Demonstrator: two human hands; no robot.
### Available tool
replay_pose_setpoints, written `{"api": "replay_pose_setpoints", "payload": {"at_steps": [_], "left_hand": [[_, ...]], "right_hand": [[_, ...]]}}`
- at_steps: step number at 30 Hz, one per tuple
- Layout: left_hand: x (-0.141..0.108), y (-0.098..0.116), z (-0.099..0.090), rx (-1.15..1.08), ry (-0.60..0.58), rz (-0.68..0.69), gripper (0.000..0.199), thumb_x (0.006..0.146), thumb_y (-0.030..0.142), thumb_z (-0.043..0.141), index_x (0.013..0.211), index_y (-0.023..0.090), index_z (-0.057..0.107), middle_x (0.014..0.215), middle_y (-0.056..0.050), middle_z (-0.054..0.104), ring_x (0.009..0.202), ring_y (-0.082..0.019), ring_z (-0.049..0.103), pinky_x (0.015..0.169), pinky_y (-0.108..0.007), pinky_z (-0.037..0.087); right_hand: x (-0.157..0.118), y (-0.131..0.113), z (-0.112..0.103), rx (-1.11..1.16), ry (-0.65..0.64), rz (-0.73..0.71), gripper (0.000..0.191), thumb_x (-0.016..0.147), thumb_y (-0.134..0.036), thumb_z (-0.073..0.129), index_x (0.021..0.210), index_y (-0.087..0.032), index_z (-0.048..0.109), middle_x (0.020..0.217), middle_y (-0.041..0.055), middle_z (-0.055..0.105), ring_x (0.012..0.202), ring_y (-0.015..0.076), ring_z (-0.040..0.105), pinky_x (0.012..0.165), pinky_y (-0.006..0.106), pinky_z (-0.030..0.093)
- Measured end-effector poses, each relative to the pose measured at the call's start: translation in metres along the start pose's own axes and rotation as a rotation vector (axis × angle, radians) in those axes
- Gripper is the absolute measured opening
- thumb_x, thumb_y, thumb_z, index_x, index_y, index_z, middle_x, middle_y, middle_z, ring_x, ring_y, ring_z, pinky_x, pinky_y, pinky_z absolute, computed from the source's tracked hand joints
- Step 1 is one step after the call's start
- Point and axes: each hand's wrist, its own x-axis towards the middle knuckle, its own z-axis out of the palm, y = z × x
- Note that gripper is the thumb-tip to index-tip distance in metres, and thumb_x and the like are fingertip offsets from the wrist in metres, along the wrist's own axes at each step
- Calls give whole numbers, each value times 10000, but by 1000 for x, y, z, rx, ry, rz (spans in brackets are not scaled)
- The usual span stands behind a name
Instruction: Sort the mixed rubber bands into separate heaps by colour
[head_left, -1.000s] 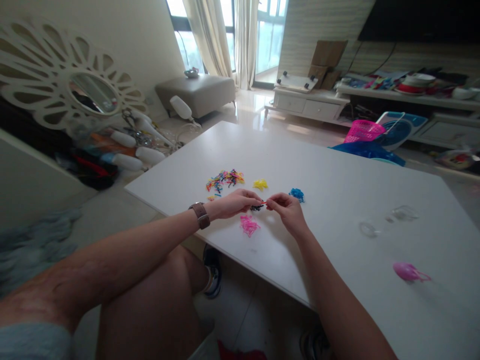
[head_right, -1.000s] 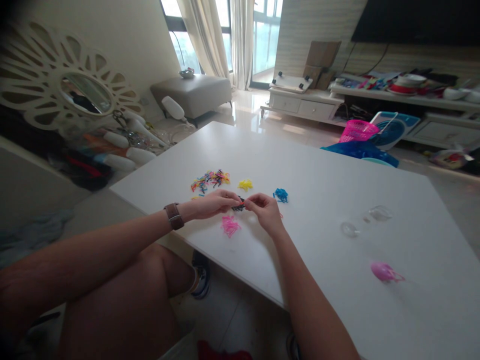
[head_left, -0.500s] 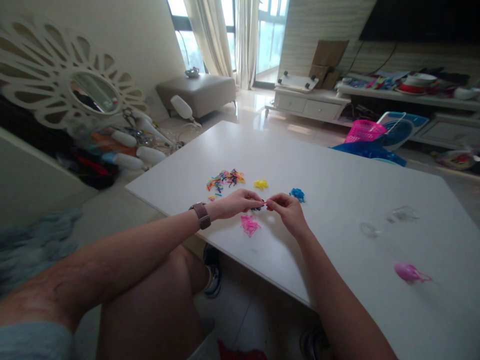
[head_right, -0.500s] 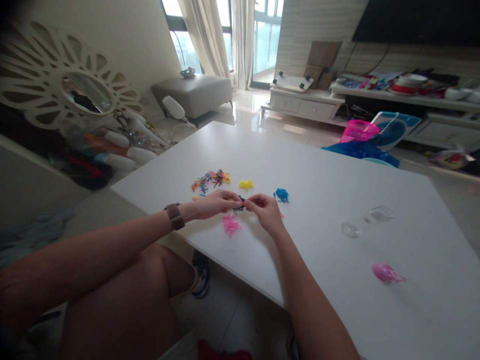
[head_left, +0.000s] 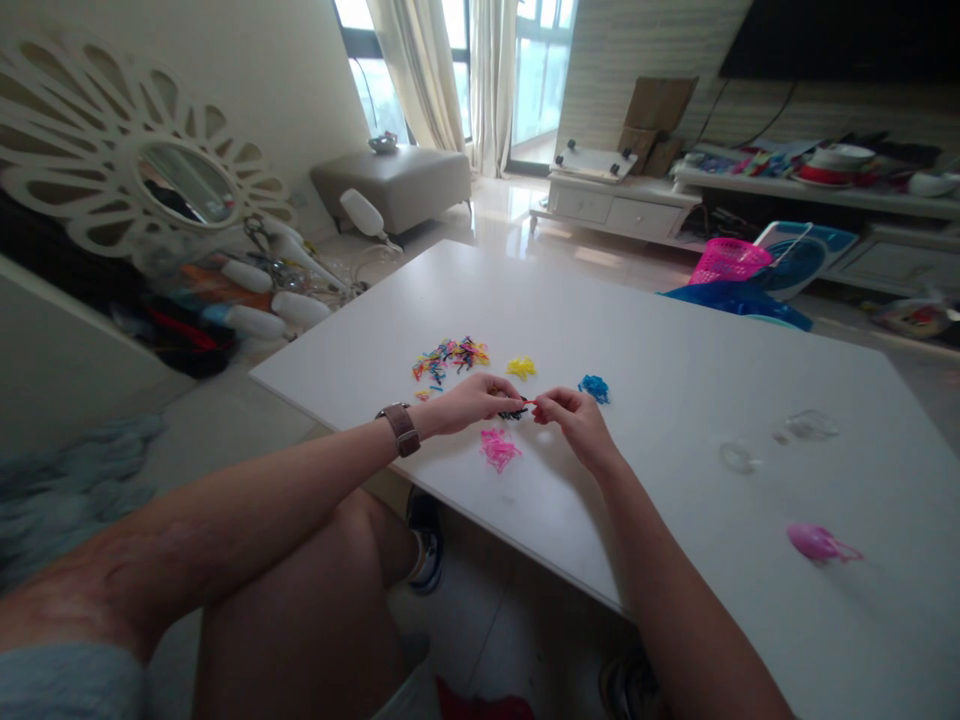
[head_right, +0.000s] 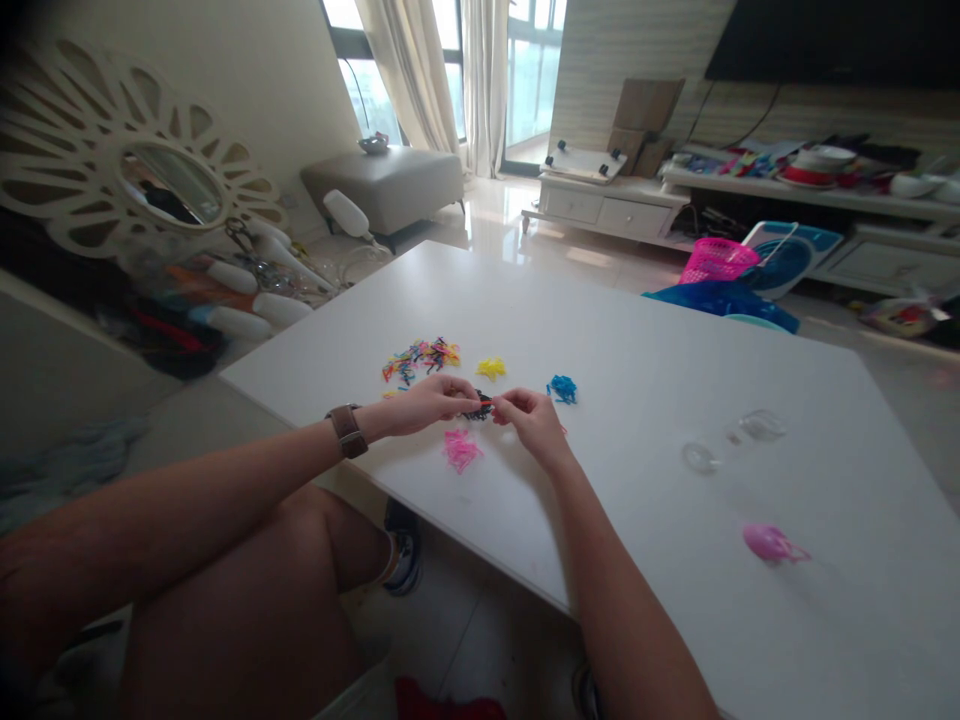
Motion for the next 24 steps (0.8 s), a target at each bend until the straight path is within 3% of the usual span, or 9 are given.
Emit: {"api": "replay_pose_setpoints", "payload": {"at_steps": [11, 13, 17, 19, 21, 24], "left_hand": [[3, 1, 0, -22, -19, 14, 300, 739, 424, 760, 800, 136, 703, 630, 21, 513, 567, -91, 399, 527, -253, 245], [4, 3, 0, -37, -8, 5, 263, 730, 390, 759, 775, 139, 694, 629, 20, 506, 561, -90, 392, 522, -255, 236], [5, 7, -1, -67, 14, -24, 215, 705, 340, 758, 730, 142, 677, 623, 17, 498, 555, -90, 388, 523, -258, 250], [5, 10, 0, -70, 13, -25, 211, 699, 334, 758, 720, 142, 674, 612, 20, 487, 550, -89, 378, 524, -260, 250], [4, 12, 1, -75, 1, -11, 217, 703, 341, 755, 723, 140, 677, 608, 20, 486, 550, -88, 373, 525, -261, 247], [3, 13, 3, -80, -29, 10, 234, 721, 355, 757, 750, 134, 686, 617, 18, 497, 560, -89, 385, 526, -257, 247]], "right_hand": [[0, -2, 0, 5, 62, -33, 275, 694, -430, 803, 704, -177, 697, 623, 16, 671, 585, 144, 604, 586, 274, 483], [1, -1, -7, 12, 142, -32, 247, 698, -411, 785, 708, -187, 684, 617, 11, 658, 568, 146, 588, 545, 271, 468], [7, 3, -22, 88, 439, -118, 177, 719, -357, 744, 712, -206, 650, 614, -12, 618, 554, 131, 551, 541, 268, 468], [8, 4, -23, 81, 495, -159, 164, 742, -353, 724, 721, -210, 645, 623, -15, 616, 560, 129, 550, 561, 272, 480], [6, 3, -18, 33, 432, -163, 183, 761, -384, 714, 737, -213, 653, 639, -9, 630, 575, 138, 569, 574, 281, 492], [0, -3, -3, -37, 232, -140, 245, 738, -438, 748, 729, -206, 668, 647, 4, 651, 590, 151, 594, 583, 289, 504]]}}
